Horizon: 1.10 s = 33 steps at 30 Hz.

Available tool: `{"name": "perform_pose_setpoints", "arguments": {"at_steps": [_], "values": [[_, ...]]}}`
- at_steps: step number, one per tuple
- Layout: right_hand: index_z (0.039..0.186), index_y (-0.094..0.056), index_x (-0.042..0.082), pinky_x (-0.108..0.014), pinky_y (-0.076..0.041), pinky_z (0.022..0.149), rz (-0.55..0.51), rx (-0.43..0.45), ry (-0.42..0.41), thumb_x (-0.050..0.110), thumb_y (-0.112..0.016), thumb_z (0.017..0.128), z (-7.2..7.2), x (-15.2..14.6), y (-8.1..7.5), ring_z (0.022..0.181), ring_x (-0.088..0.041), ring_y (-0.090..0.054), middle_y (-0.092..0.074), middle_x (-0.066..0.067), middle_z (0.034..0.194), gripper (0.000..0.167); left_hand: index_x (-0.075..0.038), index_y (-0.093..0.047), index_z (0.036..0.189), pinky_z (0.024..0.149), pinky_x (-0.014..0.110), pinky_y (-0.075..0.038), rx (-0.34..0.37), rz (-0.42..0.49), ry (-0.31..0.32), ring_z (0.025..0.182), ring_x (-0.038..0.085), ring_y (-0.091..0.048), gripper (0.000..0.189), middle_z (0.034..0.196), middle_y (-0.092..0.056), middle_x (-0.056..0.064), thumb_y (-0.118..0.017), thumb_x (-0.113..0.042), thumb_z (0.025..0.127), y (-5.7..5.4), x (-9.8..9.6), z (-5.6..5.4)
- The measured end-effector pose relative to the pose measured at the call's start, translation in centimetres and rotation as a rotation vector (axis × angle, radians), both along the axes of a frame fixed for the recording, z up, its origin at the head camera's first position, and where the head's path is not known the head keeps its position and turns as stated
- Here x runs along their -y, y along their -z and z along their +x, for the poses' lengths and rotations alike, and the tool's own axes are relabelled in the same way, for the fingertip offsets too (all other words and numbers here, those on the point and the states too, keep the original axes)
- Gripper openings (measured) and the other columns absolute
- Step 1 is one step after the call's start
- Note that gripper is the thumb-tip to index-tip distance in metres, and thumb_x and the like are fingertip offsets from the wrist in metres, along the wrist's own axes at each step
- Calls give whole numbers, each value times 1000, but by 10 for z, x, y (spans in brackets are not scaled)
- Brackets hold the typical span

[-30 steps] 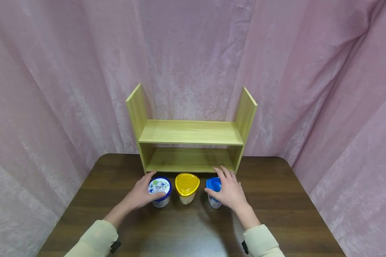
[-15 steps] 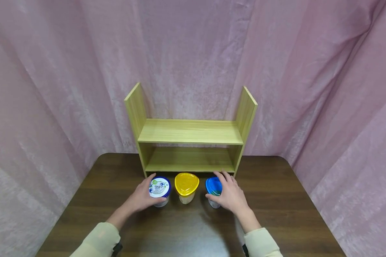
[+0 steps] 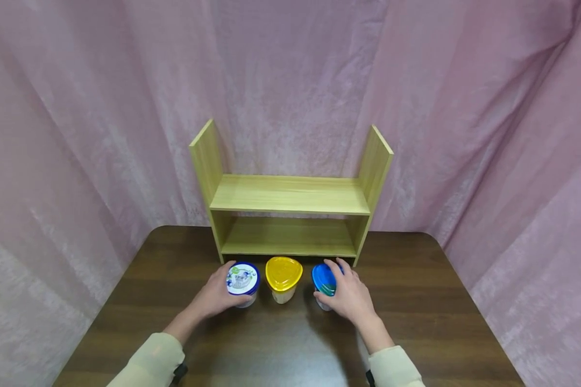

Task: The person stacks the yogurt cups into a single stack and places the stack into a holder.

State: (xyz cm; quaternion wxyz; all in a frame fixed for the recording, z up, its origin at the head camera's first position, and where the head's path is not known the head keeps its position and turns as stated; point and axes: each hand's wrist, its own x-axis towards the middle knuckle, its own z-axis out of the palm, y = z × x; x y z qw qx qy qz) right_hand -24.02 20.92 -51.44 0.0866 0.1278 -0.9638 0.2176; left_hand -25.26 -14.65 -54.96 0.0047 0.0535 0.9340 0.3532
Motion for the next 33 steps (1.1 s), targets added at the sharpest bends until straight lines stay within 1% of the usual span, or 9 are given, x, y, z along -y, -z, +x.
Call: {"name": "perform_pose_setpoints", "arguments": {"at_steps": [4,8,13,16,23,29,33], "values": [[148,-49,20,-60,-55,86,-14,-5,6,51,-84,77,1,0,2,117,-43,-56,-49,-19,142,85,-7,-31,154,101,61,-45,22,78,11,124,35,-50,113,144,-46,17,-91,-48,69,0,-1,1],[146,-51,17,-59,-54,88,-35,-18,9,48,-86,76,0,0,3,112,-42,-57,-52,-19,134,84,-6,-29,155,105,59,-43,32,154,10,123,35,-51,112,145,-44,19,-93,-40,69,1,-3,2],[146,-51,14,-60,-53,88,-74,-17,1,45,-87,77,1,1,4,111,-45,-55,-51,-21,134,83,-6,-29,155,105,59,-43,33,212,-14,120,35,-52,112,144,-43,22,-95,-33,68,4,-6,3],[145,-52,14,-60,-54,87,-93,-15,1,44,-88,76,1,1,6,111,-45,-54,-51,-21,135,83,-7,-28,155,104,59,-44,35,230,-26,118,35,-53,112,143,-44,21,-95,-33,69,6,-6,4],[145,-53,15,-59,-54,88,-113,4,11,43,-88,76,2,3,7,112,-45,-54,-51,-20,137,83,-7,-27,156,102,58,-45,28,243,-27,117,34,-54,113,143,-43,22,-95,-33,69,11,-5,5],[145,-53,14,-60,-54,88,-108,6,19,42,-88,76,2,2,8,112,-45,-55,-51,-20,137,83,-8,-27,156,102,58,-46,33,248,-28,116,34,-54,113,142,-43,20,-95,-33,69,11,-6,5],[145,-52,14,-61,-54,88,-113,1,33,41,-87,77,0,0,4,112,-46,-55,-50,-21,137,82,-9,-27,156,102,58,-46,25,247,-29,115,34,-54,112,141,-44,20,-95,-33,69,9,-6,4]]}}
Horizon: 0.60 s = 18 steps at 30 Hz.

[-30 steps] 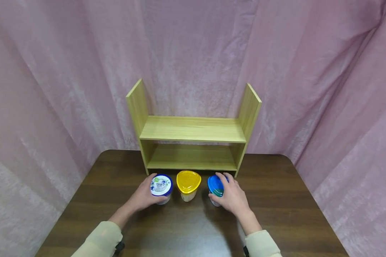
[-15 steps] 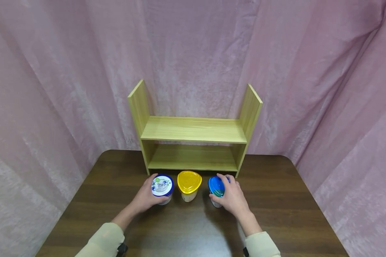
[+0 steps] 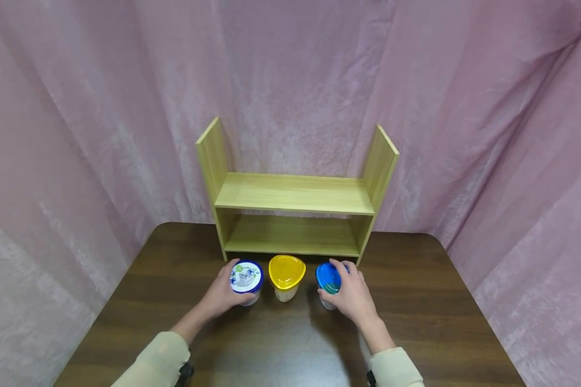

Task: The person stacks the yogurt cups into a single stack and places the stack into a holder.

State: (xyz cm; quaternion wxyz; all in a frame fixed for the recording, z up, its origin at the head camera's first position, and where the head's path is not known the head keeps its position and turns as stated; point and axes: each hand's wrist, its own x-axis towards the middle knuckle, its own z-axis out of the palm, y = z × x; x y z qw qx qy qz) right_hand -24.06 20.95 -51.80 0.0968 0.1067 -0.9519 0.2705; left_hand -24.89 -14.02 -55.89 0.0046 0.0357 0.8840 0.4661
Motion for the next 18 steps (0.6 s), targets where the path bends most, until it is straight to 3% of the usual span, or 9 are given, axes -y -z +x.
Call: {"name": "perform_pose_setpoints", "arguments": {"at_steps": [7,18], "values": [[147,-49,16,-64,-51,89,-60,-17,78,40,-85,80,-6,-6,-26,115,-48,-53,-49,-22,135,79,-9,-28,155,103,58,-45,-7,-3,3,117,34,-54,112,142,-44,20,-95,-32,69,0,-1,-3],[147,-50,19,-64,-50,89,-88,-99,45,40,-82,82,-14,8,-65,119,-46,-48,-46,-20,140,76,-8,-28,156,104,59,-44,5,2,-2,119,36,-53,111,143,-43,21,-94,-31,70,0,0,0]]}}
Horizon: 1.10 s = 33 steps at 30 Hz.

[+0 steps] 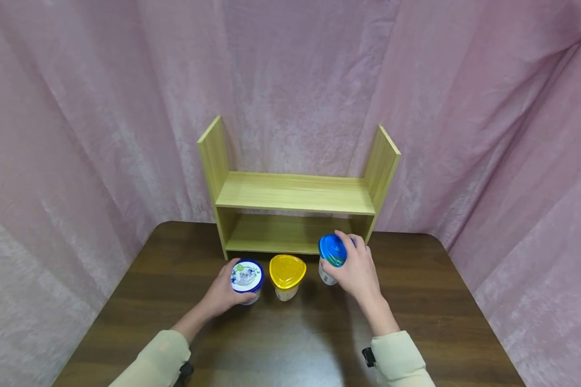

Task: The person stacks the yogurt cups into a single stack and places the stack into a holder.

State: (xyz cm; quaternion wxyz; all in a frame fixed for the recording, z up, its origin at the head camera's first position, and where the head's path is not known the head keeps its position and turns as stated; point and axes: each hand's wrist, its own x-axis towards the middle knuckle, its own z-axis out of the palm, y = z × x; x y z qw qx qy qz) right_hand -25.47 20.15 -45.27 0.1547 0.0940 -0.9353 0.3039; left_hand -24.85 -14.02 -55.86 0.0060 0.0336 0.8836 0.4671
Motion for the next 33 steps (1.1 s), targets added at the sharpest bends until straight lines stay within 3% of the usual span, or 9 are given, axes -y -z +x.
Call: {"name": "perform_pose_setpoints", "arguments": {"at_steps": [11,19,33], "values": [[147,-51,19,-62,-52,87,-27,-48,-22,41,-82,81,-5,20,-28,116,-44,-49,-47,-18,140,76,-8,-29,155,103,59,-45,-21,0,-2,117,36,-54,111,141,-44,21,-95,-31,68,2,0,0],[146,-52,19,-58,-54,86,-12,-76,-99,41,-82,80,-9,53,-44,116,-41,-50,-49,-15,139,76,-9,-29,155,104,59,-44,-24,3,-8,117,35,-54,112,142,-44,20,-96,-33,68,3,-1,1],[146,-52,24,-53,-57,87,14,-96,-253,45,-81,80,-11,117,-54,116,-36,-52,-51,-12,138,76,-8,-29,154,103,60,-45,-30,49,4,117,35,-56,109,137,-46,18,-95,-27,70,2,-3,4]]}}
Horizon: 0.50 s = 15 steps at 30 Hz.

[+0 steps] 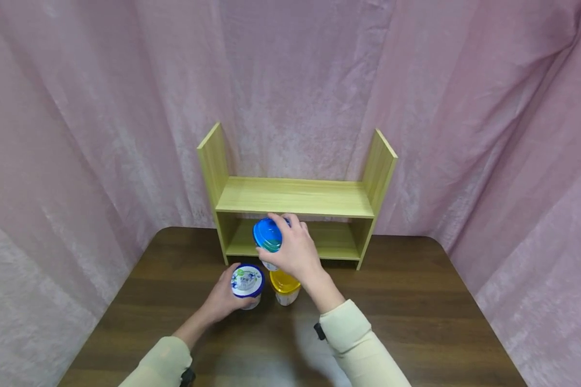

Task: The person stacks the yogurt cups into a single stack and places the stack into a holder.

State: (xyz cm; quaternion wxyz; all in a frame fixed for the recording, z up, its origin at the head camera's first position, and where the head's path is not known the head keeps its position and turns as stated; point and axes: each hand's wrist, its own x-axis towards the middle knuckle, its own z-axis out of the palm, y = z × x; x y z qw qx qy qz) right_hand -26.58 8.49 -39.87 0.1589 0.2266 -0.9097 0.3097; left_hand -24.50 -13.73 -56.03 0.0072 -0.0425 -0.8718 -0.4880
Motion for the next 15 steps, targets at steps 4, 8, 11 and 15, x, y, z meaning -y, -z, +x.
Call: {"name": "perform_pose_setpoints", "arguments": {"at_steps": [4,8,11,15], "values": [[148,-51,22,-52,-56,89,13,21,-22,43,-82,80,1,10,5,117,-36,-52,-50,-12,140,77,-8,-28,154,104,61,-44,24,31,10,117,35,-55,109,138,-46,17,-95,-26,70,2,0,1],[147,-52,21,-52,-56,90,1,19,-45,43,-82,79,1,18,7,117,-37,-52,-50,-12,141,78,-8,-27,154,105,62,-43,28,46,8,119,36,-54,110,139,-45,17,-95,-26,70,4,1,0],[148,-51,21,-51,-55,91,3,20,-64,43,-81,80,-1,25,7,119,-36,-52,-50,-11,141,78,-7,-27,154,105,62,-42,19,32,9,121,38,-54,110,140,-44,18,-95,-27,70,4,3,-2],[149,-50,23,-52,-55,91,13,46,-79,45,-81,80,-2,35,9,121,-35,-51,-49,-10,143,78,-7,-28,154,106,61,-42,-4,40,32,122,37,-54,108,141,-44,18,-95,-27,71,5,4,-4]]}}
